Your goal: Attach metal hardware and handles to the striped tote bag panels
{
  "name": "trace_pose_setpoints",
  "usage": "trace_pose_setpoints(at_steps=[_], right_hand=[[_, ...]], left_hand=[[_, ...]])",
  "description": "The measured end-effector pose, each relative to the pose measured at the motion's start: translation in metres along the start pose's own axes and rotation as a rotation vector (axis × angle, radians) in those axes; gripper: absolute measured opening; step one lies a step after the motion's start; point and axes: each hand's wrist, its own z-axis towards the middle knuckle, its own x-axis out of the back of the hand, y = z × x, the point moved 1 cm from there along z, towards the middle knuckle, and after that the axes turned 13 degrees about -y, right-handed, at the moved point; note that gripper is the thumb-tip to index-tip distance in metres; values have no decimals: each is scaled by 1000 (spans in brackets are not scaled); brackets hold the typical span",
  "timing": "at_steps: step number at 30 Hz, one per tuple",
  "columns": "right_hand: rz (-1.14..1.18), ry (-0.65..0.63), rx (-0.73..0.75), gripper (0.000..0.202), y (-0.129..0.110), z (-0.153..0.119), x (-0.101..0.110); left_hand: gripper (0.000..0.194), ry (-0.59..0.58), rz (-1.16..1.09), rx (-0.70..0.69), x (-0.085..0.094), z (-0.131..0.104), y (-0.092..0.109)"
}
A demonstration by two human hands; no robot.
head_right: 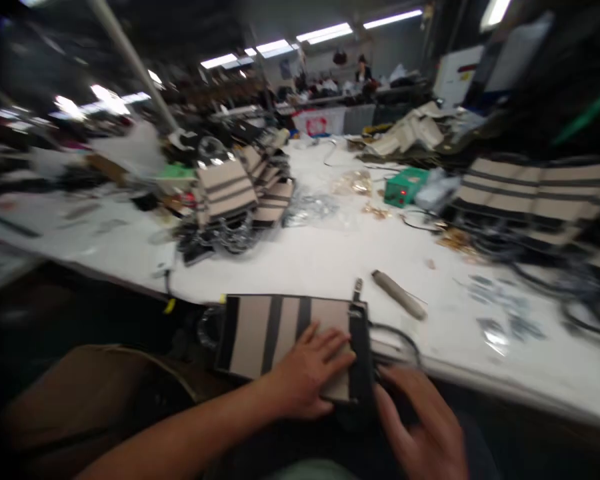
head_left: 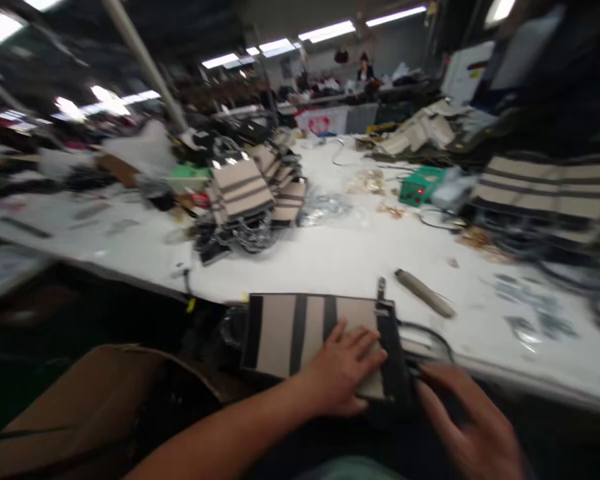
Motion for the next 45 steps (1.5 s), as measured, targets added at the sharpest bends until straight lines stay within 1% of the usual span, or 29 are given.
trace_pose_setpoints(at_steps=[2, 3, 5, 7, 10, 14, 19, 21, 25, 30, 35, 37, 40, 43, 45], right_hand=[[-93, -104, 102, 18, 7, 20, -1], [-152, -153, 115, 18, 11, 31, -3], [-248, -192, 97, 17, 19, 49, -9], [-282, -205, 78, 16, 22, 60, -15], [-264, -227, 52, 15, 24, 64, -19], [-272, -279, -40, 14, 26, 68, -17], [-279, -343, -32, 17, 20, 71, -14], [-296, -327, -31, 18, 16, 70, -16], [-349, -234, -14, 16, 12, 65, -19], [-332, -251, 75, 14, 15, 61, -20], [-480, -93, 95, 7, 17, 55, -31], [-510, -60, 89, 1, 17, 54, -34], [-511, -62, 113, 8, 18, 53, -34], [-496, -54, 151, 11, 20, 52, -32], [-486, -47, 145, 13, 22, 52, -32]], left_hand=[[87, -9, -86, 16, -4, 11, -6], [87, -3, -110, 2, -8, 16, -10], [86, 21, -135, -19, -18, 23, -13], [83, 46, -138, -25, -24, 24, -12], [80, 75, -132, -17, -27, 22, -11], [73, 110, -133, -23, -28, 24, -13], [73, 142, -132, -29, -29, 26, -14], [75, 151, -122, -34, -30, 25, -13], [75, 169, -122, -40, -31, 23, -14], [76, 166, -154, -57, -33, 23, -17], [76, 178, -165, -57, -35, 24, -18], [76, 169, -171, -54, -35, 25, -17], [76, 163, -179, -47, -35, 27, -17], [74, 158, -187, -40, -33, 28, -16], [72, 153, -191, -35, -32, 29, -16]])
